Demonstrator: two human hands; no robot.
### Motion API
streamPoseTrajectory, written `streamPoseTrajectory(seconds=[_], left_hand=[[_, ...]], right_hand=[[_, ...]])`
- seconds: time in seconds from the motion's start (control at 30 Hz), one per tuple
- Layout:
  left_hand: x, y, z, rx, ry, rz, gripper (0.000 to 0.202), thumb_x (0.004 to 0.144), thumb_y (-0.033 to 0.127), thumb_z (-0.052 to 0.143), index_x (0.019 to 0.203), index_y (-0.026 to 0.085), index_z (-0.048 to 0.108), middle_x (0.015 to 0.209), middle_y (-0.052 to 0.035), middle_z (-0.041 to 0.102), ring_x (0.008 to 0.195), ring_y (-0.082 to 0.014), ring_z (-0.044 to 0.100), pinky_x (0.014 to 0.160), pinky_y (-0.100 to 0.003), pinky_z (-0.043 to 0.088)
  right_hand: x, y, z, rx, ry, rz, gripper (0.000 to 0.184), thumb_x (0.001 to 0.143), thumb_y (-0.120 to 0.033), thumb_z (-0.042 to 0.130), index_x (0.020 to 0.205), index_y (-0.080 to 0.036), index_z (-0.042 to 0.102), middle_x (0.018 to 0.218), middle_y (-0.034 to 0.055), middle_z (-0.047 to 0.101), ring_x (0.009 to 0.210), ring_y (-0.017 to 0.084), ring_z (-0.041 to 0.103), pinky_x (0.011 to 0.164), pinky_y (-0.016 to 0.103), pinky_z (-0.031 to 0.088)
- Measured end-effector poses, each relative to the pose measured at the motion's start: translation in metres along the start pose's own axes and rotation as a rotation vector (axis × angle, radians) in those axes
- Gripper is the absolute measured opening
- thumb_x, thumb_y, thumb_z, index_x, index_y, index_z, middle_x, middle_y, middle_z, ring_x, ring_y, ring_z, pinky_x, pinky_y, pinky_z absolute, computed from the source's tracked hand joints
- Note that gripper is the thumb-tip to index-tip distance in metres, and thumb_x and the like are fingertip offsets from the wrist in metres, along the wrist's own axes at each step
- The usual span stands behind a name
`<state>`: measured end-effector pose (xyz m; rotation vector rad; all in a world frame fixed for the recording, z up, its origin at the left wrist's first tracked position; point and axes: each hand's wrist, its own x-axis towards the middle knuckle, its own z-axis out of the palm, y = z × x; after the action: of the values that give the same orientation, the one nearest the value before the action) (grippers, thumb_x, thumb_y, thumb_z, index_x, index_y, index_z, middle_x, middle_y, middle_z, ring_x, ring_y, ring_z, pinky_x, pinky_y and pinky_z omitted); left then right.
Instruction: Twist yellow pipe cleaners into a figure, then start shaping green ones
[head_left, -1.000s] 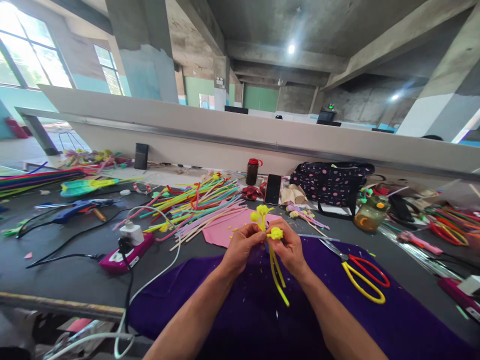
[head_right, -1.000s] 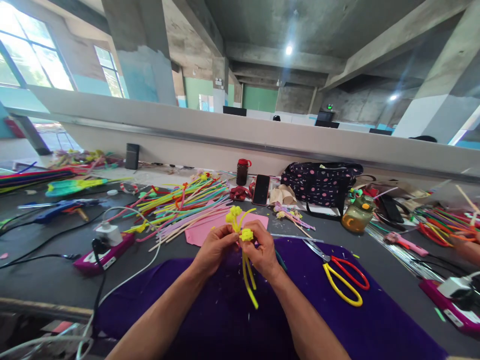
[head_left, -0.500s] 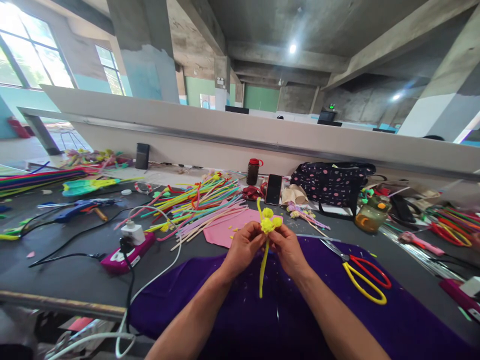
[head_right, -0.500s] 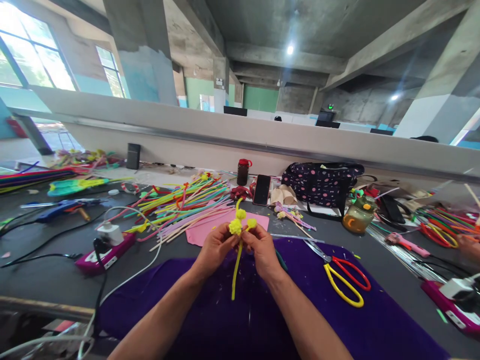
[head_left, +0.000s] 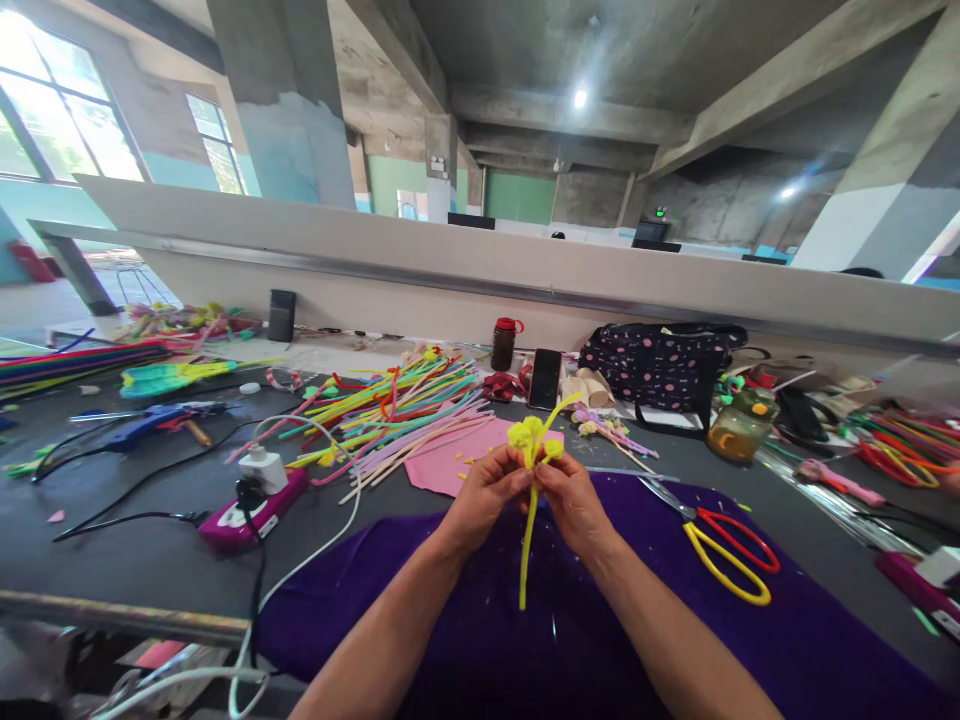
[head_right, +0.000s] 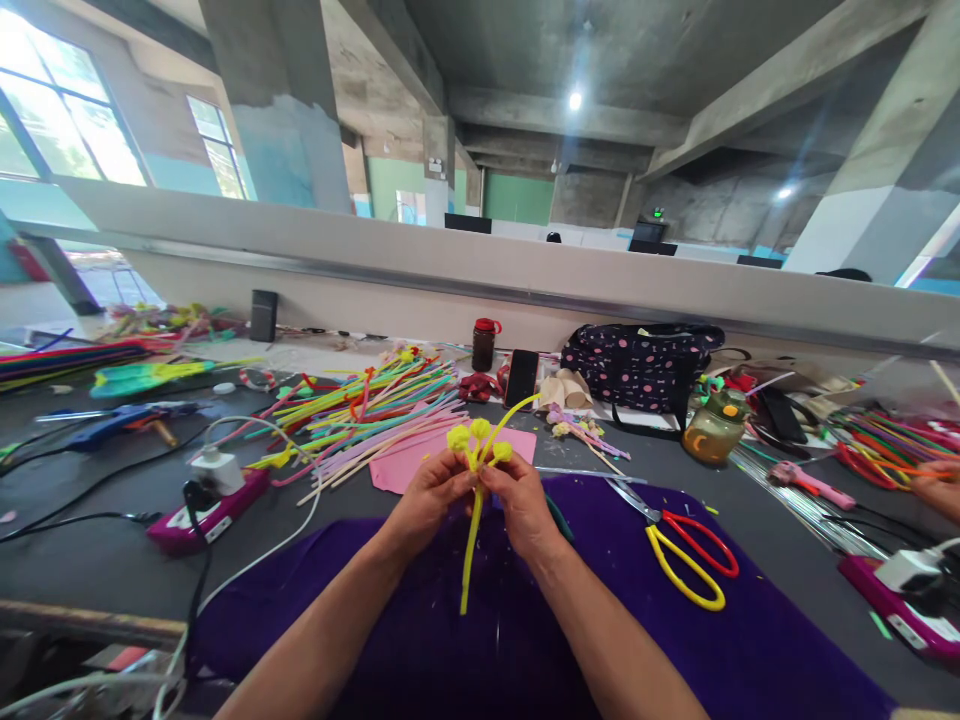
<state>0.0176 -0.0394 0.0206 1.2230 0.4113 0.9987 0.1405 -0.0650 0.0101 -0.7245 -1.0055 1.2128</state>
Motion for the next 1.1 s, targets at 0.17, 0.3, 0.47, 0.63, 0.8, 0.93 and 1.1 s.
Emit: streamPoseTrajectory(seconds=[0.17,0.3,0.47,0.63,0.8,0.93,1.1], left_hand=[[0.0017,0.0007,0.0001,-0.054,0.033,-0.033,0.024,0.061,0.029,0.072,0.072,0.014,0.056,0.064,-0.0002,0.057,0.054,-0.0079,0.049,0.051,-0.019,0.037],[0.0043,-0.0013,-0.0019,-0.057,0.047,-0.084,0.024,0.06,0.03,0.072,0.072,0.014,0.058,0.061,0.0008,0.057,0.052,-0.0075,0.05,0.05,-0.018,0.037],[0.0074,-0.0044,-0.0047,-0.068,0.093,-0.145,0.026,0.057,0.029,0.074,0.072,0.014,0.06,0.06,0.0013,0.059,0.05,-0.0076,0.051,0.049,-0.019,0.038],[0.0083,-0.008,-0.0063,-0.105,0.131,-0.232,0.023,0.057,0.027,0.075,0.07,0.013,0.063,0.06,-0.0004,0.061,0.048,-0.0067,0.052,0.048,-0.017,0.037],[0.0077,-0.0075,-0.0053,-0.099,0.142,-0.276,0.026,0.055,0.03,0.075,0.071,0.011,0.065,0.06,-0.0028,0.062,0.046,-0.0072,0.05,0.046,-0.018,0.035],[0.0068,-0.0048,-0.0041,0.067,0.15,-0.169,0.026,0.057,0.033,0.073,0.069,0.011,0.066,0.059,-0.0025,0.062,0.048,-0.0079,0.049,0.048,-0.019,0.035],[0.006,-0.0041,-0.0049,0.122,0.14,-0.106,0.025,0.058,0.032,0.072,0.069,0.01,0.067,0.06,-0.0021,0.062,0.054,-0.0099,0.051,0.056,-0.02,0.038]], right_hand=[[0.0025,0.0023,-0.0029,-0.112,0.099,-0.105,0.025,0.064,-0.03,0.066,0.085,-0.018,0.062,0.074,0.0014,0.058,0.063,0.013,0.052,0.057,0.024,0.045],[0.004,0.0033,-0.0062,-0.216,0.147,-0.18,0.02,0.064,-0.03,0.067,0.081,-0.019,0.062,0.073,0.0005,0.058,0.065,0.014,0.052,0.06,0.025,0.044],[0.0031,-0.0001,-0.0076,-0.353,0.112,-0.28,0.013,0.068,-0.027,0.064,0.077,-0.018,0.062,0.076,0.0002,0.055,0.069,0.014,0.05,0.063,0.024,0.042],[0.0022,-0.003,-0.0066,-0.459,0.097,-0.344,0.011,0.07,-0.027,0.062,0.078,-0.019,0.061,0.08,0.0007,0.055,0.073,0.014,0.05,0.064,0.023,0.041],[0.0025,-0.002,-0.0071,-0.455,0.083,-0.344,0.011,0.071,-0.026,0.062,0.078,-0.019,0.061,0.079,0.0004,0.055,0.074,0.014,0.051,0.065,0.023,0.041],[0.0027,-0.0004,-0.0095,-0.426,0.099,-0.299,0.011,0.071,-0.026,0.062,0.079,-0.019,0.06,0.077,-0.0004,0.054,0.069,0.013,0.05,0.061,0.022,0.04],[0.0023,-0.0014,-0.0095,-0.414,0.105,-0.286,0.012,0.069,-0.027,0.064,0.078,-0.019,0.06,0.075,-0.0007,0.055,0.067,0.012,0.049,0.06,0.022,0.039]])
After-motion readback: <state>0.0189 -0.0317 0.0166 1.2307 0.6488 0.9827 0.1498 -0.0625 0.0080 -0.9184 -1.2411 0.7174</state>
